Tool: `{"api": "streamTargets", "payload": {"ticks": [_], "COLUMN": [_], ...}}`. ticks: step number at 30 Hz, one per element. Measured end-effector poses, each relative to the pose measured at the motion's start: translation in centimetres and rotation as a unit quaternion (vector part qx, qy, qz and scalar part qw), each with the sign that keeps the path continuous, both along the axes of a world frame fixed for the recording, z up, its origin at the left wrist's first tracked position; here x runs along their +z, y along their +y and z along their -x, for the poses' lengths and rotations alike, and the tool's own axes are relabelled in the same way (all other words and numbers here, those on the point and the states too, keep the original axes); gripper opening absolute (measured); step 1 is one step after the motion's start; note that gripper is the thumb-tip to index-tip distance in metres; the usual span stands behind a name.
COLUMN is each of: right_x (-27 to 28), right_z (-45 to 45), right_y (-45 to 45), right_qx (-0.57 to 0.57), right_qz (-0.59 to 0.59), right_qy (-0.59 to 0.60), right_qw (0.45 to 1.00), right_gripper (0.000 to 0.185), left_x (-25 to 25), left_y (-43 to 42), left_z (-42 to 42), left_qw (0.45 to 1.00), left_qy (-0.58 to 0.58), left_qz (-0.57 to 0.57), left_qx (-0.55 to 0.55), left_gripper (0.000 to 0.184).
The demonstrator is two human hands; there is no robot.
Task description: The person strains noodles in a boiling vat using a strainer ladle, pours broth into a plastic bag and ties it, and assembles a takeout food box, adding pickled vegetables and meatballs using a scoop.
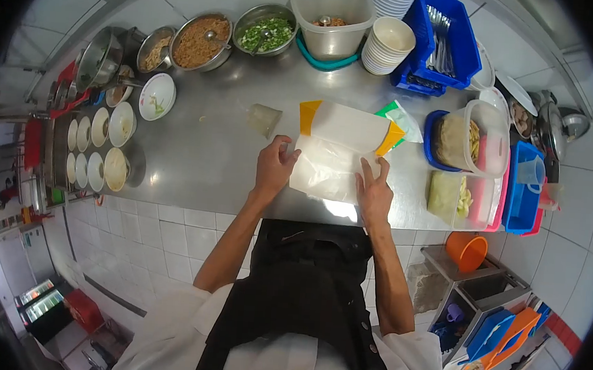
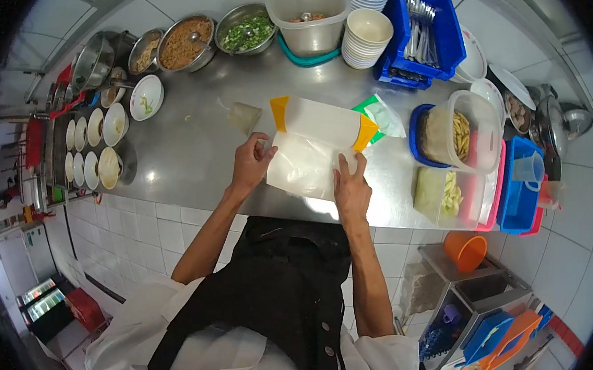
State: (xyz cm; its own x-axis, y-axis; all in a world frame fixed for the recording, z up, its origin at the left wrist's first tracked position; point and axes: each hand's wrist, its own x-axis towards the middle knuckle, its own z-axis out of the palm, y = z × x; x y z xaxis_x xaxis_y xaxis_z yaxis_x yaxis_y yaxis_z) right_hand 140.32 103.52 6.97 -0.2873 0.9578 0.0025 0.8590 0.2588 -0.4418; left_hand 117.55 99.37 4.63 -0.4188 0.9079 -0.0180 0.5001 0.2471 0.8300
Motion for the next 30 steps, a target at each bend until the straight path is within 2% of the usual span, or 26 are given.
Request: {"api": "streamTargets", "payload": {"ticks": [1, 3, 6, 9, 11, 12, 14, 18, 20, 21, 23, 27, 29, 30], "right_x": [0.2, 0.4, 0.3, -1.3, -1.7, -2.1, -2.9, -3.3, -3.1, -3.0, -1.7, -0.5, -0.8, -0.9], "right_z": [-0.1, -0.2, 0.7, 2.0, 2.7, 2.8, 2.8, 3.0, 3.2, 3.3, 3.6, 3.3, 3.4, 3.2], "right_y": [-0.1, -0.3, -1.5, -0.9, -0.5, -0.3, 0.0, 0.1, -0.1, -0.4, -0.5, -1.5, -1.6, -1.8], "right_qx": [0.007, 0.014, 0.103, 0.187, 0.214, 0.214, 0.227, 0.235, 0.228, 0.226, 0.203, 0.172, 0.175, 0.182], "right_qz": [0.002, -0.127, -0.135, -0.079, -0.022, -0.021, 0.009, -0.006, -0.015, -0.016, 0.006, 0.008, 0.004, 0.005], "right_qy": [-0.001, -0.012, -0.062, -0.077, -0.118, -0.118, -0.135, -0.145, -0.128, -0.126, -0.078, -0.021, 0.006, 0.031], "right_qw": [1.0, 0.992, 0.984, 0.976, 0.969, 0.969, 0.964, 0.961, 0.965, 0.966, 0.976, 0.985, 0.985, 0.983], "right_gripper": [0.034, 0.033, 0.031, 0.036, 0.046, 0.046, 0.047, 0.039, 0.039, 0.039, 0.039, 0.037, 0.035, 0.034], "left_x": [0.3, 0.5, 0.2, -0.5, -0.9, -1.2, -1.9, -2.4, -2.2, -2.0, -1.7, -1.4, -1.8, -1.9], "left_y": [-0.2, -0.7, -1.5, -1.9, -1.3, -0.6, 1.2, 3.9, 4.4, 4.3, 4.1, 3.1, 2.9, 3.0], "left_z": [-0.1, -0.2, -0.1, 1.1, 3.3, 4.4, 6.7, 9.8, 10.6, 10.8, 10.8, 10.8, 11.8, 12.4], "left_qw": [1.0, 1.0, 0.999, 0.997, 0.988, 0.988, 0.951, 0.965, 0.978, 0.978, 0.988, 0.991, 0.982, 0.983], "left_qy": [-0.005, -0.011, 0.006, -0.046, 0.042, 0.042, 0.18, 0.132, 0.12, 0.123, 0.045, 0.04, 0.17, 0.164], "left_qz": [0.009, 0.022, 0.047, 0.023, -0.005, -0.005, -0.055, -0.012, -0.013, -0.014, -0.04, -0.089, -0.08, -0.081], "left_qx": [0.005, 0.018, 0.023, 0.063, 0.148, 0.148, 0.244, 0.228, 0.169, 0.168, 0.145, 0.088, 0.03, 0.019], "left_gripper": [0.025, 0.03, 0.034, 0.032, 0.037, 0.037, 0.044, 0.041, 0.025, 0.025, 0.015, 0.011, 0.011, 0.011]}}
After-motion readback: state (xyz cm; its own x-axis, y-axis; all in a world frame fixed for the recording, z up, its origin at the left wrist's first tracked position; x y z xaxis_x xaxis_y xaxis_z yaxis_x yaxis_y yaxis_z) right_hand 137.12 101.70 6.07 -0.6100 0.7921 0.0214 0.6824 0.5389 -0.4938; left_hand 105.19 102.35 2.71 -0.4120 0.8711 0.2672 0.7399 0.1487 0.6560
